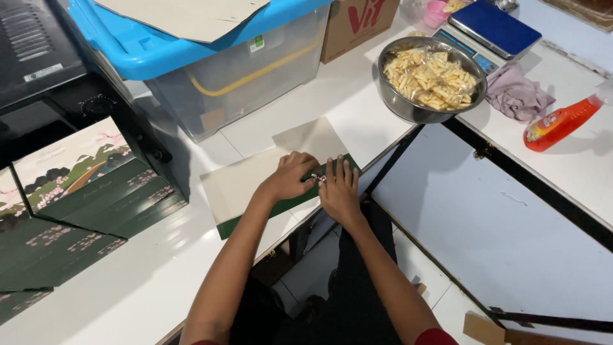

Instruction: Assembling cardboard boxes by folding and tucking flaps from flat templates.

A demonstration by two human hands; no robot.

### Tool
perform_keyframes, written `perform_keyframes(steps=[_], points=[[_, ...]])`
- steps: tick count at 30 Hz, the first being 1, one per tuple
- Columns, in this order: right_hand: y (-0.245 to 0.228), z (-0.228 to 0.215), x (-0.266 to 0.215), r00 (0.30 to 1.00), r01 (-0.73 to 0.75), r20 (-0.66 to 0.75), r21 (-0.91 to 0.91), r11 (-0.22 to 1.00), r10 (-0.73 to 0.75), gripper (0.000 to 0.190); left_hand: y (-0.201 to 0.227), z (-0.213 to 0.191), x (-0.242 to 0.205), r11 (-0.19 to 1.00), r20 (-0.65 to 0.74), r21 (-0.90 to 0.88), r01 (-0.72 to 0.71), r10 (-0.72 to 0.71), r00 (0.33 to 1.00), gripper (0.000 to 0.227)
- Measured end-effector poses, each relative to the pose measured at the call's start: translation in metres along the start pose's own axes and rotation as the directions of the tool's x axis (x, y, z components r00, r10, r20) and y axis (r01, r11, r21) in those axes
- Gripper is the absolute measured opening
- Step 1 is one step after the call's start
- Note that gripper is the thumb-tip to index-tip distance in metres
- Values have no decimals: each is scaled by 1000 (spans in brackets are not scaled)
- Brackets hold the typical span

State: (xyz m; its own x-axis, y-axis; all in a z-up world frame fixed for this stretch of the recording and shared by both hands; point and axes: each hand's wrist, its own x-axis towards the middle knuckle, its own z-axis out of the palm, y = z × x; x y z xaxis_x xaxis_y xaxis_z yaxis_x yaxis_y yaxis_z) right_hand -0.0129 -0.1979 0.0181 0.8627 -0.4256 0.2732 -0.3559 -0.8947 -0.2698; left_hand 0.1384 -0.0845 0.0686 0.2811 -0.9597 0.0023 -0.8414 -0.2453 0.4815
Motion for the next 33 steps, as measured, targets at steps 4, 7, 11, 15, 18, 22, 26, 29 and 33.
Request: perform_keyframes(steps=[4,7,11,15,18,22,26,29,33], points=[[42,-2,5,999,-20,-30,358,933,33,26,41,8,10,991,-82,79,-108,115,990,54],[54,-34,9,973,-211,175,435,876,148,46,43,22,22,936,-47,260,-236,256,966,59],[37,-81,18,953,-228,276,382,896,125,52,48,10,14,969,16,126,-211,211,977,61],[17,-148,55,905,-275,410,352,895,117,30,36,27,24,942,40,259,-211,208,977,58],[34,-128,97,958,-202,266,370,907,105,27,24,53,34,911,-80,353,-212,256,963,50],[6,-90,152,956,21,235,535,844,-173,33,21,79,40,852,-307,401,-336,471,827,33],[2,-62,177,899,56,369,435,899,-235,47,27,69,28,863,-325,314,-396,489,809,31],[4,-50,184,912,94,339,372,923,-229,41,26,61,30,885,-146,-8,-466,460,876,46],[20,-47,178,914,144,350,193,971,-205,47,29,63,25,887,-100,100,-451,460,882,53]])
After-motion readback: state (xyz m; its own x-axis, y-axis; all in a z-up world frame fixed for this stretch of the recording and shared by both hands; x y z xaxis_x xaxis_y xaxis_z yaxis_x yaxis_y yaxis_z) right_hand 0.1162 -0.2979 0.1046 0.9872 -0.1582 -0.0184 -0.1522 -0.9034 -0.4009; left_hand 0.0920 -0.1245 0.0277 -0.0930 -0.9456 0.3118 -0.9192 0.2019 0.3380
